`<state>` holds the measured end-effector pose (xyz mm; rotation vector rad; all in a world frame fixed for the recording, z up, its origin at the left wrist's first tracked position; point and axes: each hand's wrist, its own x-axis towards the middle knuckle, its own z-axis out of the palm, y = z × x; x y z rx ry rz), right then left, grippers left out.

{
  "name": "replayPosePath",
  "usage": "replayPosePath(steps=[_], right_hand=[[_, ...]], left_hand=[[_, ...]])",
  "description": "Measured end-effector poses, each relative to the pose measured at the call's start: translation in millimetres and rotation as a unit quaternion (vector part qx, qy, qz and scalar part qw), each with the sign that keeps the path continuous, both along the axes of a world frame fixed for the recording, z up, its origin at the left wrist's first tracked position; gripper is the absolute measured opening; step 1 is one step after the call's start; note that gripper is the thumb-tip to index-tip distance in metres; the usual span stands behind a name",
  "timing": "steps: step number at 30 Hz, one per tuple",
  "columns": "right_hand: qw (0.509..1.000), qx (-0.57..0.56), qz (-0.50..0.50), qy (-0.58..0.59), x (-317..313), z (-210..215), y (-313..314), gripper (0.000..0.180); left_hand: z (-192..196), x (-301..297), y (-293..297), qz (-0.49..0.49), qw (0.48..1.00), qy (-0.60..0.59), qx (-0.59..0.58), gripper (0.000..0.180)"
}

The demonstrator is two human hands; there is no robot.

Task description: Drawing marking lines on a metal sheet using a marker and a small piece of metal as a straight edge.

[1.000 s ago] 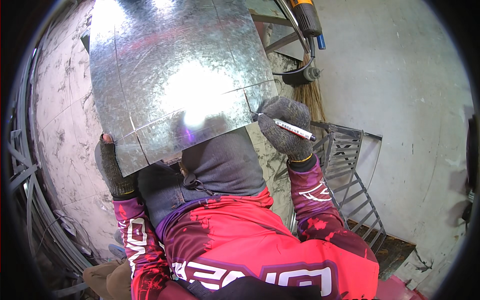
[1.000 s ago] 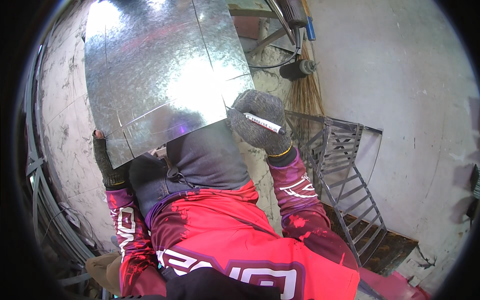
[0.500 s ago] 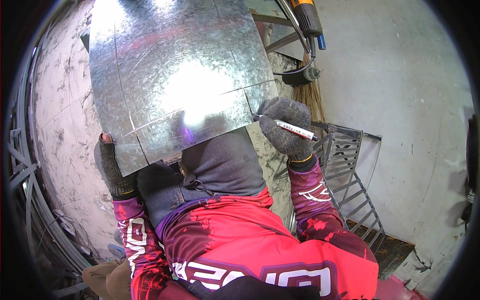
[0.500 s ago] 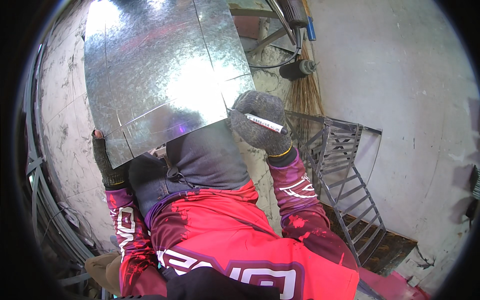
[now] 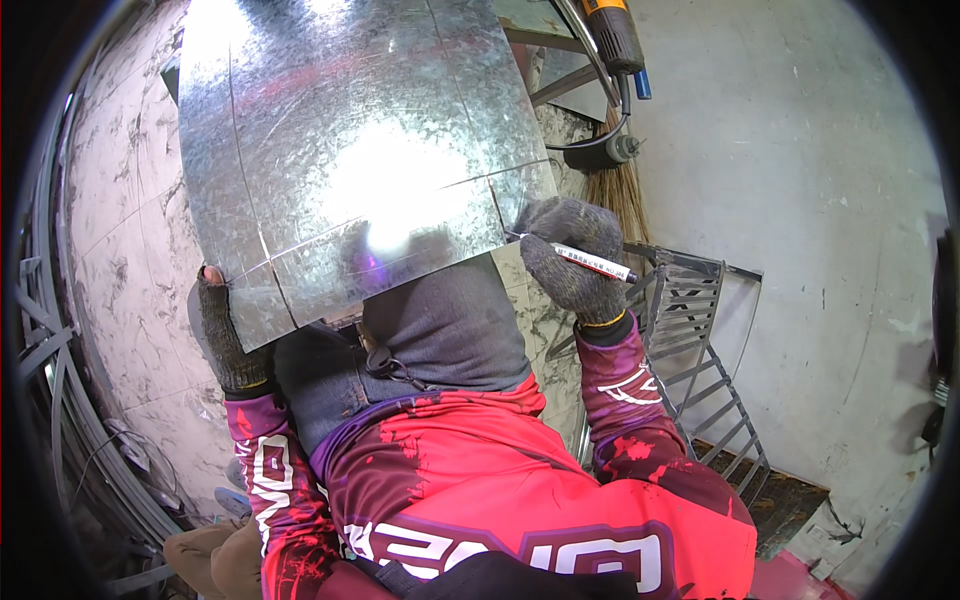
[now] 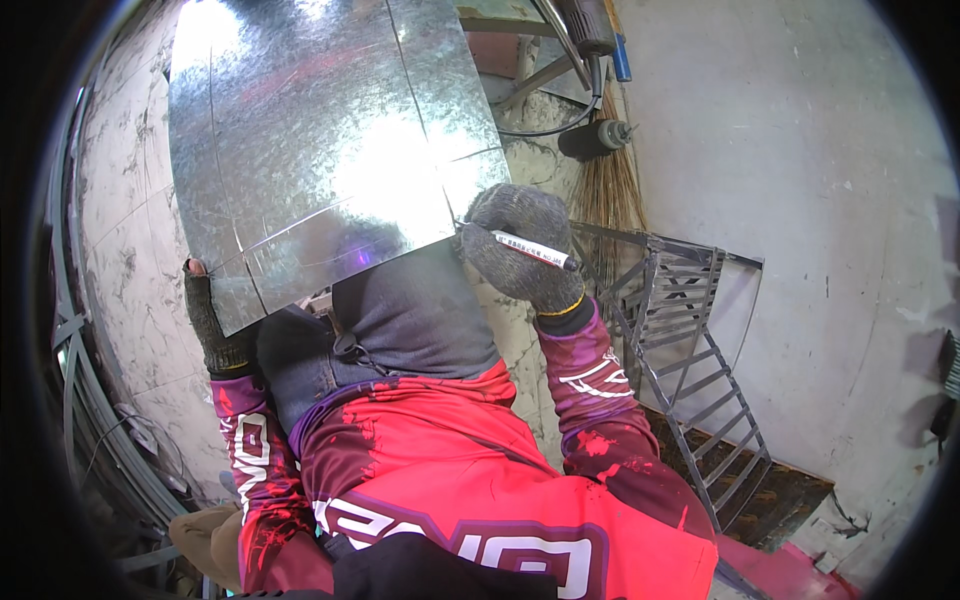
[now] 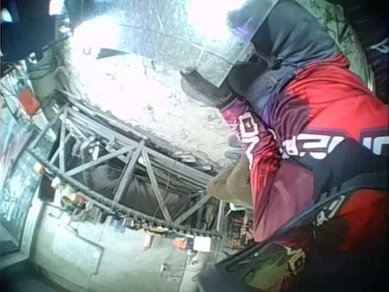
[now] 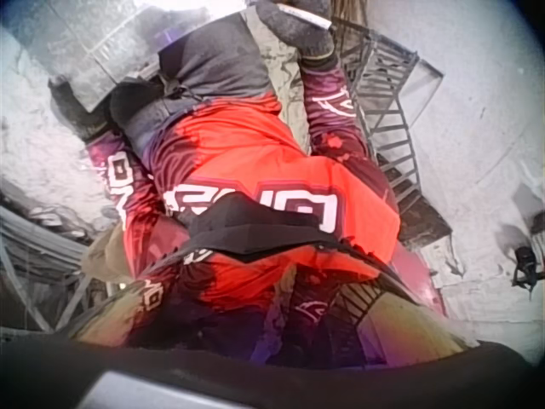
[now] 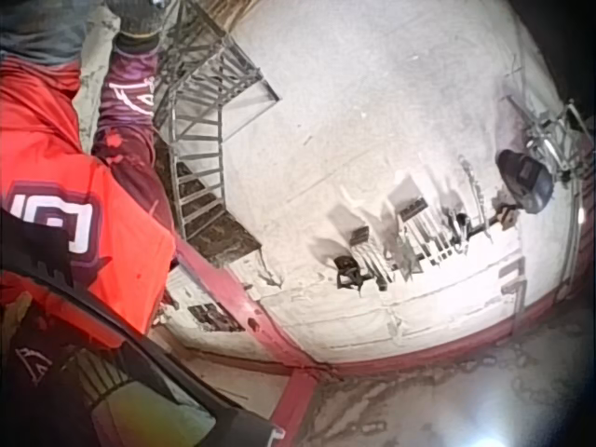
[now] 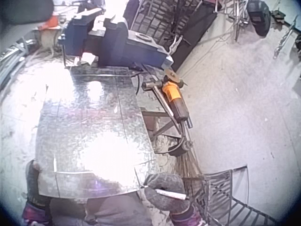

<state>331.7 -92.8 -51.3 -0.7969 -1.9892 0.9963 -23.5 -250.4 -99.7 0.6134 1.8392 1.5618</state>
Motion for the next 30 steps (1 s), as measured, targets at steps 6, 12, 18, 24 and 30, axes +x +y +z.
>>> replayPosePath(steps=[6,12,18,24,30], right_hand=[[1.000,0.013,-0.017,-0.021,2.8,-5.5,-1.8,0.010],[0.999,0.022,-0.024,-0.024,1.0,-7.7,1.2,0.010],[0.999,0.025,-0.013,-0.046,3.9,-3.1,1.8,0.010],[1.000,-0.006,-0.018,-0.001,2.4,-11.2,2.9,0.010],[0.998,0.025,-0.024,-0.043,1.1,1.4,-0.2,0.011]], left_hand=[[-1.1,-3.7,0.2,-0.013,0.997,-0.079,0.001,0.046],[-3.3,-7.5,1.0,-0.022,0.996,-0.088,-0.008,0.049],[-9.8,-11.9,-0.2,-0.028,0.996,-0.080,-0.018,0.050],[-20.2,-14.0,-0.6,-0.048,0.999,-0.022,0.001,0.049],[-14.1,-13.0,-0.6,-0.044,0.998,-0.043,-0.012,0.048]])
